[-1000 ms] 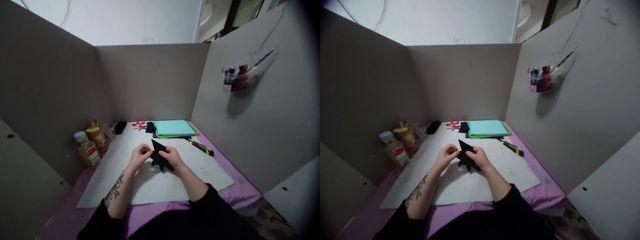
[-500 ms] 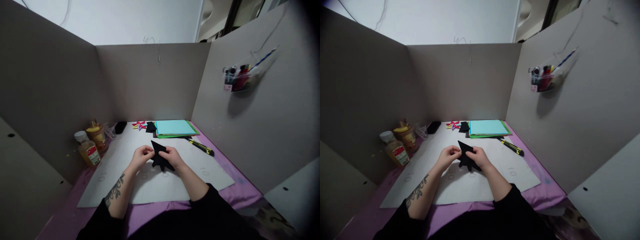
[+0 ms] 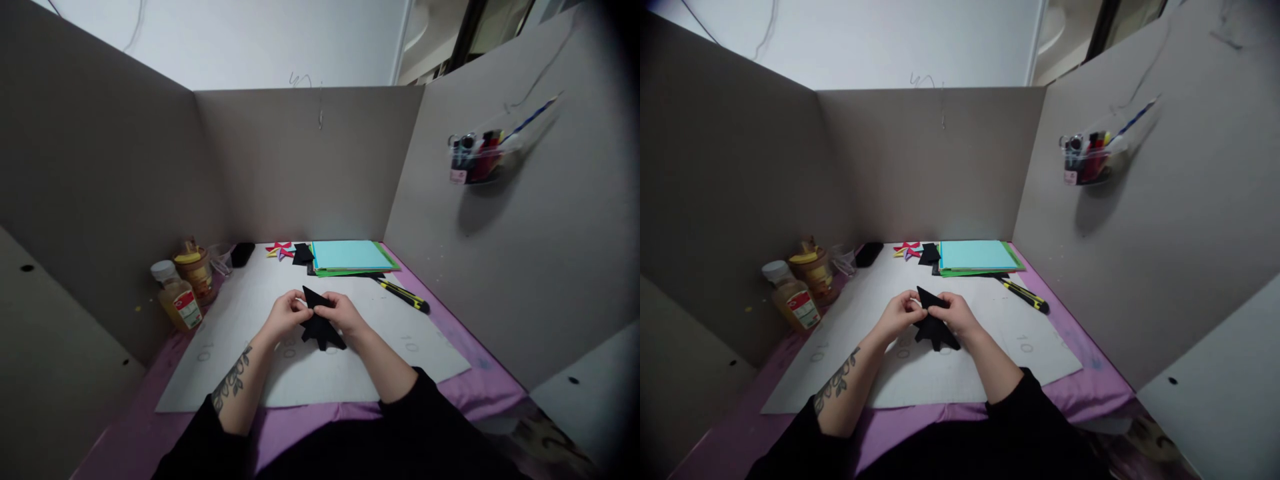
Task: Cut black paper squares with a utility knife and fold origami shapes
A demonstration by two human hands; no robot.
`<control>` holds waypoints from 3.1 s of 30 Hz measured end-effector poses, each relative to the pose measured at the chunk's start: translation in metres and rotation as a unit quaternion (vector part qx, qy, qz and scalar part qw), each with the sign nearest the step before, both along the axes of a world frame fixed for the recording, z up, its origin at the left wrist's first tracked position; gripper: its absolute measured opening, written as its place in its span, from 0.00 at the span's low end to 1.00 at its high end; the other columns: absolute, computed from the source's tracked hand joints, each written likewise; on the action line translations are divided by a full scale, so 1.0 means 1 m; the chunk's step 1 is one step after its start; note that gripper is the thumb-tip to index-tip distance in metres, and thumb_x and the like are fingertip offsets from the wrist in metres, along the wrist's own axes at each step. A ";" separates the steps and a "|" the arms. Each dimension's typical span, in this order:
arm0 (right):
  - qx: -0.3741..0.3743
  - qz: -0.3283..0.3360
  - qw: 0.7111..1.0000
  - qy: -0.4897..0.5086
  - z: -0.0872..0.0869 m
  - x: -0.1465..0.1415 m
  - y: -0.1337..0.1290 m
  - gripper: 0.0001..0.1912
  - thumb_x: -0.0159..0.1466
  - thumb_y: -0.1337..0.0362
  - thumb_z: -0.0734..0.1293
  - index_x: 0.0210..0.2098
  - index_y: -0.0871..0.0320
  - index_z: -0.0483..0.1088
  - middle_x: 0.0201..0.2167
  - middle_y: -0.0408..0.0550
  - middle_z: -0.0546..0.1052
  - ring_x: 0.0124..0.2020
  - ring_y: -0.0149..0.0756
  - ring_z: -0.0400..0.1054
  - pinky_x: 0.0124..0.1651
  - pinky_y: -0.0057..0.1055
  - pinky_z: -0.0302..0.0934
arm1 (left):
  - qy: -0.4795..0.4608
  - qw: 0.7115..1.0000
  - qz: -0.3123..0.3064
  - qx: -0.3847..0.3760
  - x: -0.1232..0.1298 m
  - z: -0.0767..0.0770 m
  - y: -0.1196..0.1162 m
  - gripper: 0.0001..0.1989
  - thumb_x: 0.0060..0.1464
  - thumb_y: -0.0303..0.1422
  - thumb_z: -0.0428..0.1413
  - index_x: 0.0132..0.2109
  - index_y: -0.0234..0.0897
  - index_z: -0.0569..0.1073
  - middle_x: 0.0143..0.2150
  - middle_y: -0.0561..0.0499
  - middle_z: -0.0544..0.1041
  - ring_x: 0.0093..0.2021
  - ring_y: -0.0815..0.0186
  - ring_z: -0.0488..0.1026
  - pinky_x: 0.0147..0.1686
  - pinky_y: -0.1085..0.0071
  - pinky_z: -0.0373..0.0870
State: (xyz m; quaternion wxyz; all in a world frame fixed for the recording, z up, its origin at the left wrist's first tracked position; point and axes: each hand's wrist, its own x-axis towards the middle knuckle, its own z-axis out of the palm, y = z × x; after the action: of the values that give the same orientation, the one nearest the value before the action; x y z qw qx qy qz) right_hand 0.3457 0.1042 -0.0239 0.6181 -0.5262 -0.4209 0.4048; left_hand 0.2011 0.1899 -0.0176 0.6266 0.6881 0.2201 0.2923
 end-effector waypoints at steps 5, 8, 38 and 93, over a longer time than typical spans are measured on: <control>-0.010 0.004 1.000 -0.010 -0.001 0.000 0.000 0.08 0.47 0.63 0.70 0.24 0.62 0.69 0.19 0.40 0.68 0.21 0.28 0.59 0.24 0.25 0.51 | 0.003 1.000 -0.012 0.012 0.000 0.000 -0.002 0.16 0.42 0.34 0.62 0.38 0.33 0.69 0.19 0.59 0.68 0.19 0.74 0.64 0.22 0.77 0.58; -0.006 -0.005 1.000 -0.007 -0.004 0.002 0.001 0.08 0.49 0.62 0.69 0.24 0.62 0.68 0.18 0.39 0.67 0.20 0.27 0.58 0.24 0.25 0.49 | -0.008 1.000 -0.025 0.008 0.000 -0.001 -0.001 0.17 0.44 0.34 0.62 0.40 0.33 0.69 0.19 0.59 0.68 0.19 0.74 0.63 0.22 0.78 0.58; -0.081 0.005 0.997 -0.012 -0.007 0.007 0.001 0.13 0.45 0.59 0.71 0.21 0.62 0.67 0.15 0.39 0.65 0.16 0.25 0.55 0.20 0.24 0.44 | -0.023 0.999 -0.009 -0.032 -0.001 -0.009 0.010 0.17 0.42 0.35 0.63 0.39 0.33 0.70 0.20 0.57 0.70 0.19 0.73 0.66 0.23 0.77 0.61; 0.020 -0.061 0.992 -0.108 -0.011 0.019 0.001 0.13 0.52 0.55 0.66 0.22 0.59 0.67 0.17 0.41 0.66 0.21 0.29 0.57 0.25 0.27 0.51 | 0.011 0.919 0.168 0.355 -0.008 -0.008 0.009 0.04 0.53 0.27 0.52 0.34 0.40 0.70 0.38 0.50 0.76 0.38 0.64 0.72 0.38 0.68 0.68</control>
State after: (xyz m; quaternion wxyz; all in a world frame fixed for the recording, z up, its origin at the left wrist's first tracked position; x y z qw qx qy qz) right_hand 0.3643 0.1053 -0.0352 0.6030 -0.5788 -0.4606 0.2988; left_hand 0.1930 0.1991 -0.0260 0.2800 0.8217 0.2210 0.4444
